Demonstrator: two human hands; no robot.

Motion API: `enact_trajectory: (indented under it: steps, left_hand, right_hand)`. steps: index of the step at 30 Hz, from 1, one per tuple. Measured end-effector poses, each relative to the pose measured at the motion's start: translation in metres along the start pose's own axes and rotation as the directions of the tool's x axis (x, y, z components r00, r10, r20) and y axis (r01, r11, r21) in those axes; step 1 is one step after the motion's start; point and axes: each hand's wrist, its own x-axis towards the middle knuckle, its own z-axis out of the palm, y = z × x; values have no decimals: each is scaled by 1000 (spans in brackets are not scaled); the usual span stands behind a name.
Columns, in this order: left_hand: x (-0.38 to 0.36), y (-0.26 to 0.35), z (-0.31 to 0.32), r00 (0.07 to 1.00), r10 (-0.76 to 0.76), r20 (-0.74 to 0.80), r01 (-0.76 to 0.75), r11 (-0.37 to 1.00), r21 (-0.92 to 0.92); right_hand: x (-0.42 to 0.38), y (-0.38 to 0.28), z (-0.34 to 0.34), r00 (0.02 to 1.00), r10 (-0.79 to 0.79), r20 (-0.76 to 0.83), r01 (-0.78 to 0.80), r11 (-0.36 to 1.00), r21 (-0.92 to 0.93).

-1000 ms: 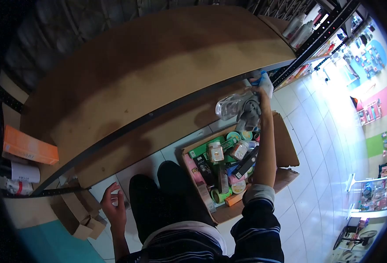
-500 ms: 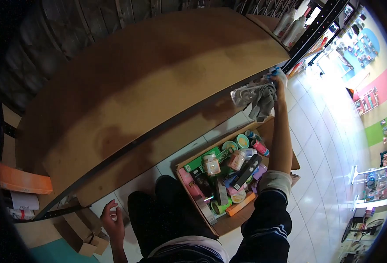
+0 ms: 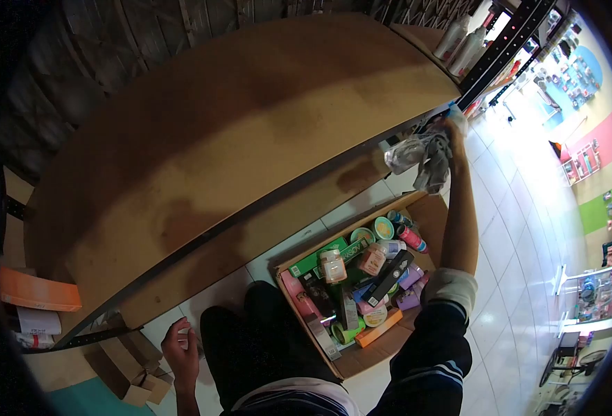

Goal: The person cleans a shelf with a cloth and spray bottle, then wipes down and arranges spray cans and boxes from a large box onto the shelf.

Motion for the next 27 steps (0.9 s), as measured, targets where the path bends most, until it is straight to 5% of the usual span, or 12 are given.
enact_trajectory:
  steps: [5,8,19,23,27]
  left_hand:
    - [-13,8,0,999,43,9,-43,999,-22]
    - [-21,0,-2,999,49,6,-49,997,-55]
    - [-32,-6,-15,1000,1,-7,-2,994,-112]
    - [-38,-9,-16,1000,11,-25,-14,994,-108]
    - [-42,-10,-18,997,34,-71,-44,988,-145]
  right_hand:
    - [-47,-10,57,996,-55,-73,55,998,7]
    - [-53,-11,58,992,87,-87,-86,996,17]
    - [-89,-19,108,958,194,213,-202,979,17]
    - [-99,-8,119,978,135,160,-128,990,-53]
    - [-120,-23,156,960,-131,248,156,984,-82]
